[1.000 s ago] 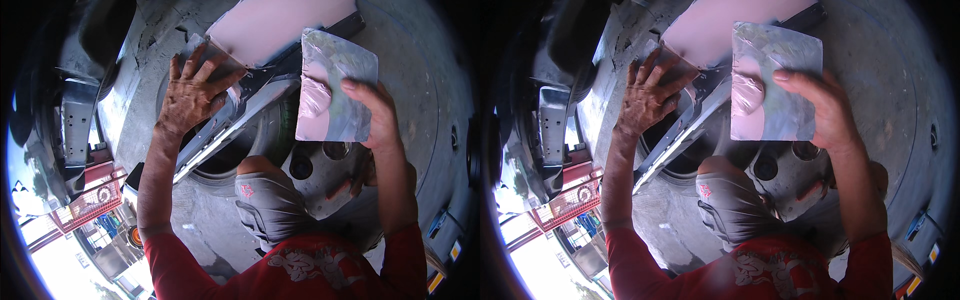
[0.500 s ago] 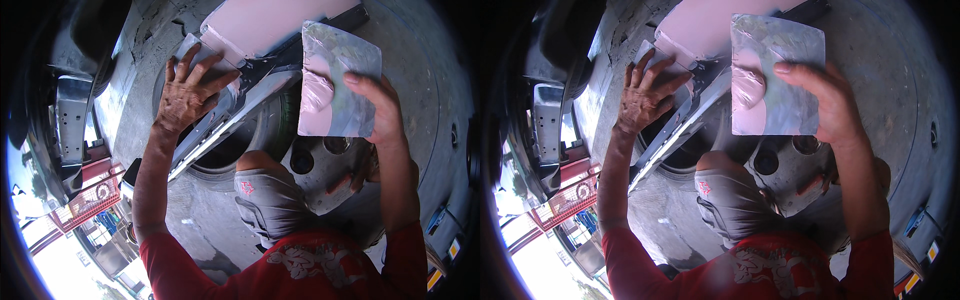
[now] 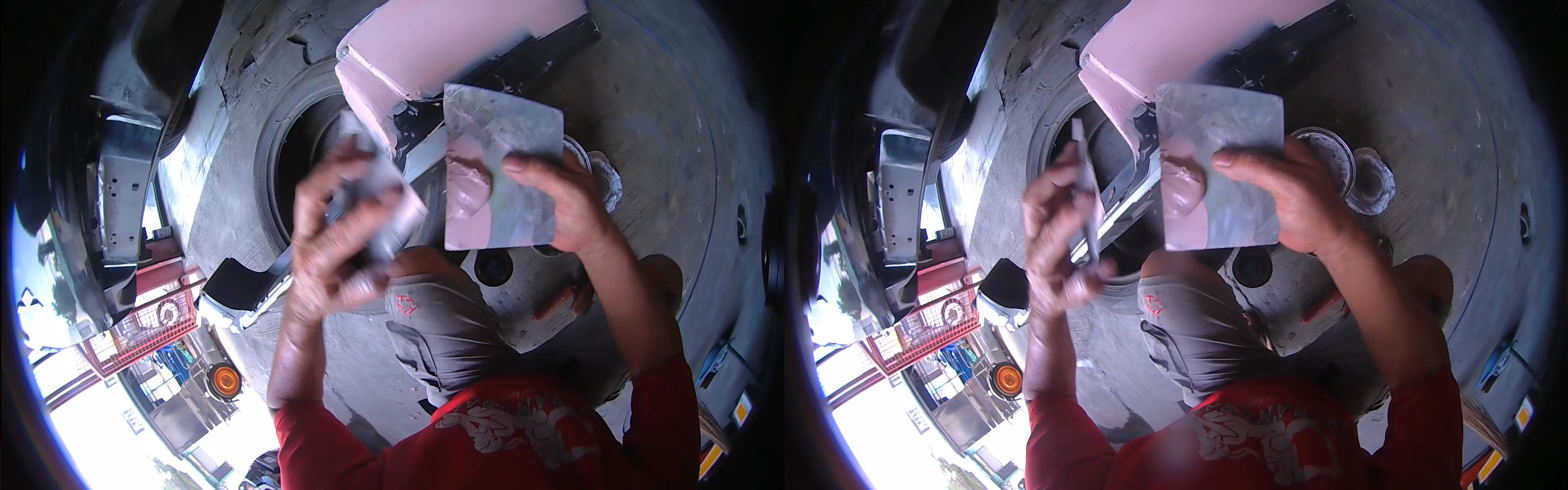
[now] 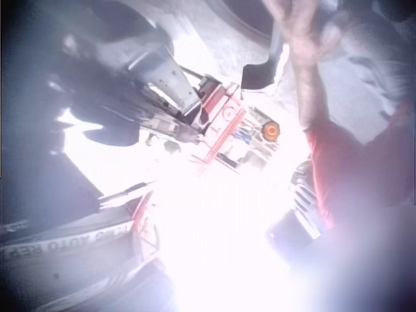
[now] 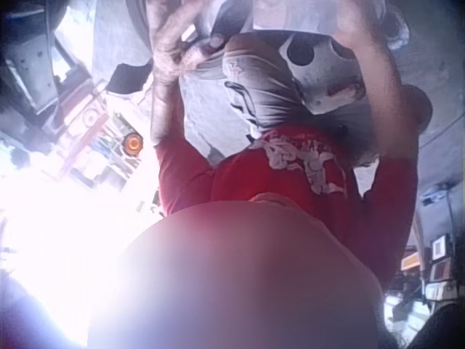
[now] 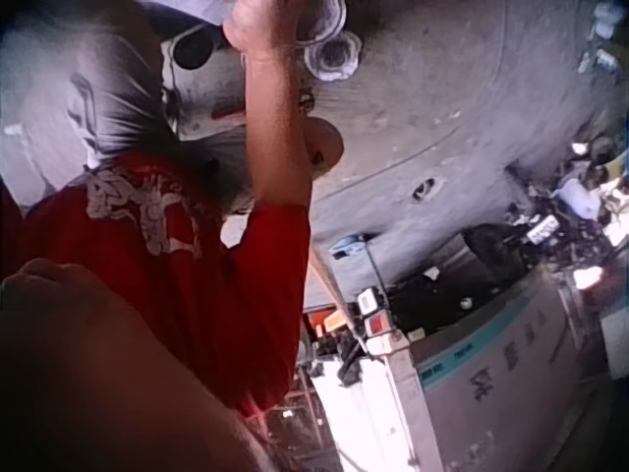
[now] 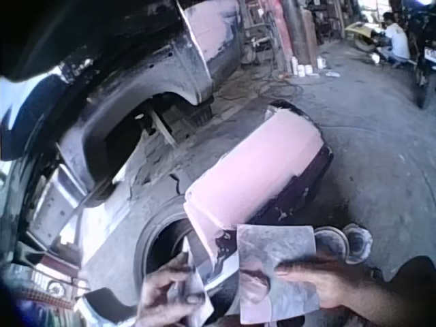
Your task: The person scoops pink body filler from a can with a putty knife and spreads it onto a detached car bumper resting on a tire. They repeatedly smooth and level the filler across the bumper surface.
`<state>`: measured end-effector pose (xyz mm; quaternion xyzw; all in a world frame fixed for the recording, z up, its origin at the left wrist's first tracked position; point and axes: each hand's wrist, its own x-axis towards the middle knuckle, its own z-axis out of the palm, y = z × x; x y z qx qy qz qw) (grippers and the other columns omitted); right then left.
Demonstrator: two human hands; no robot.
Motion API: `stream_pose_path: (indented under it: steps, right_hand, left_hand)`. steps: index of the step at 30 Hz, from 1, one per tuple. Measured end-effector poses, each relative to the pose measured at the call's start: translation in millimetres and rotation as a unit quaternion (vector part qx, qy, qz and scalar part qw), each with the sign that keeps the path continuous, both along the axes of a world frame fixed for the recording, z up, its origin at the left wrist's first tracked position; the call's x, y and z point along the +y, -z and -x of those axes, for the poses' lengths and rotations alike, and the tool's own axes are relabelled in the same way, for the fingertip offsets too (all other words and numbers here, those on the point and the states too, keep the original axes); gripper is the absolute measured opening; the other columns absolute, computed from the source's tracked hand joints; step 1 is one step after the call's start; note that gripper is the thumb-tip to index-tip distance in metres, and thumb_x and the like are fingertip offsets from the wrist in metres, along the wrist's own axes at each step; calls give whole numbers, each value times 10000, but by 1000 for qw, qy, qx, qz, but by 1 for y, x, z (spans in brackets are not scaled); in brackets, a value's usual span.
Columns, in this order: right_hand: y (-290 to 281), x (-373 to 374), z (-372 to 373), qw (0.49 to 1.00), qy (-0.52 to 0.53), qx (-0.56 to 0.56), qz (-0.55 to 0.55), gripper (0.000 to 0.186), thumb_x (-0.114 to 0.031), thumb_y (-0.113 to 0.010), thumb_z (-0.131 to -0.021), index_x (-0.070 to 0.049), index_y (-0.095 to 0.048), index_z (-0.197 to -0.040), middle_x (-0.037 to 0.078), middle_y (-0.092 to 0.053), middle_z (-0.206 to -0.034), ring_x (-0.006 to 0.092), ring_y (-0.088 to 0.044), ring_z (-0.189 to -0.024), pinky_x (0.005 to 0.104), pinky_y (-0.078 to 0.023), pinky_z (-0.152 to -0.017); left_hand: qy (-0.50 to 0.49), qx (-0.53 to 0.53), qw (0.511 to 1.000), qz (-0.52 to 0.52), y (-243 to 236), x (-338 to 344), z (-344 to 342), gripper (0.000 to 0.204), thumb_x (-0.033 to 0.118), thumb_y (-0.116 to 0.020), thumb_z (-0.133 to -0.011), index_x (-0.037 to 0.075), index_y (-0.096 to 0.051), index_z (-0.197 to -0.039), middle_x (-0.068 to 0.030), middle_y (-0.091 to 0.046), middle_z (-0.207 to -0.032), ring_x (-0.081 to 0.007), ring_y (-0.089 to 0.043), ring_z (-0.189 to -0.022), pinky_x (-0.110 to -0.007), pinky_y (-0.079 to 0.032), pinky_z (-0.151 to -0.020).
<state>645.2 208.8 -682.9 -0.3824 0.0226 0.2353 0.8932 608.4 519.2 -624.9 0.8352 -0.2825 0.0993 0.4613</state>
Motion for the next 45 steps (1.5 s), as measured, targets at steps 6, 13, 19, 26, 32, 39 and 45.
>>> stream_pose_path:
  steps: [6,13,19,26,32,39,45]
  right_hand:
    - [0,0,6,988,-71,90,-102,422,-168,-679,-1046,20,-704,-1423,123,-789,-1310,214,-778,-1154,410,-628,-1023]
    - [-22,-26,-10,999,-7,-14,-48,441,-146,-675,-1034,26,-677,-1440,126,-778,-1273,238,-774,-1141,413,-629,-1006]
    - [-17,-27,-13,1000,19,-10,11,414,-139,-724,-1008,7,-693,-1395,95,-772,-1226,209,-771,-1083,394,-630,-954]
    - [-19,-29,-19,1000,15,-15,-3,421,-118,-725,-1000,15,-681,-1397,105,-767,-1220,220,-774,-1075,402,-635,-944]
    - [-17,-24,-17,999,35,4,33,422,-115,-719,-1009,24,-672,-1405,123,-767,-1219,239,-779,-1101,424,-646,-963]
    - [-7,-30,-11,997,43,-54,40,374,-49,-745,-995,-15,-743,-1367,118,-778,-1230,247,-771,-1148,400,-632,-989]
    - [28,-17,3,682,138,-516,499,443,35,-732,-967,-109,-801,-1380,83,-803,-1290,273,-705,-1063,370,-568,-941]
  left_hand:
    - [60,35,993,-99,3,-12,5,617,391,-919,-791,345,-824,-1399,-84,-568,-1618,-450,-446,-1601,-714,-372,-1293]
    - [-73,-124,868,-476,2,54,-69,658,493,-827,-915,443,-677,-1554,-10,-501,-1706,-337,-370,-1666,-748,-284,-1325]
    - [-7,-201,826,-526,-3,48,-133,518,495,-704,-1017,396,-717,-1526,-38,-529,-1679,-318,-398,-1650,-636,-297,-1344]
    - [35,-178,826,-533,-8,49,-148,846,255,-880,-678,408,-728,-1495,1,-561,-1636,-288,-454,-1607,-611,-354,-1326]
    - [39,-191,831,-521,-4,70,-139,776,257,-844,-725,406,-738,-1478,2,-574,-1632,-278,-474,-1591,-570,-375,-1316]
    - [-44,-66,858,-508,17,91,-86,725,271,-879,-743,333,-760,-1455,-4,-627,-1558,-292,-551,-1511,-545,-420,-1245]
    - [-116,-14,965,-234,17,29,-9,624,358,-857,-861,151,-788,-1446,-185,-598,-1600,-441,-530,-1538,-580,-468,-1267]
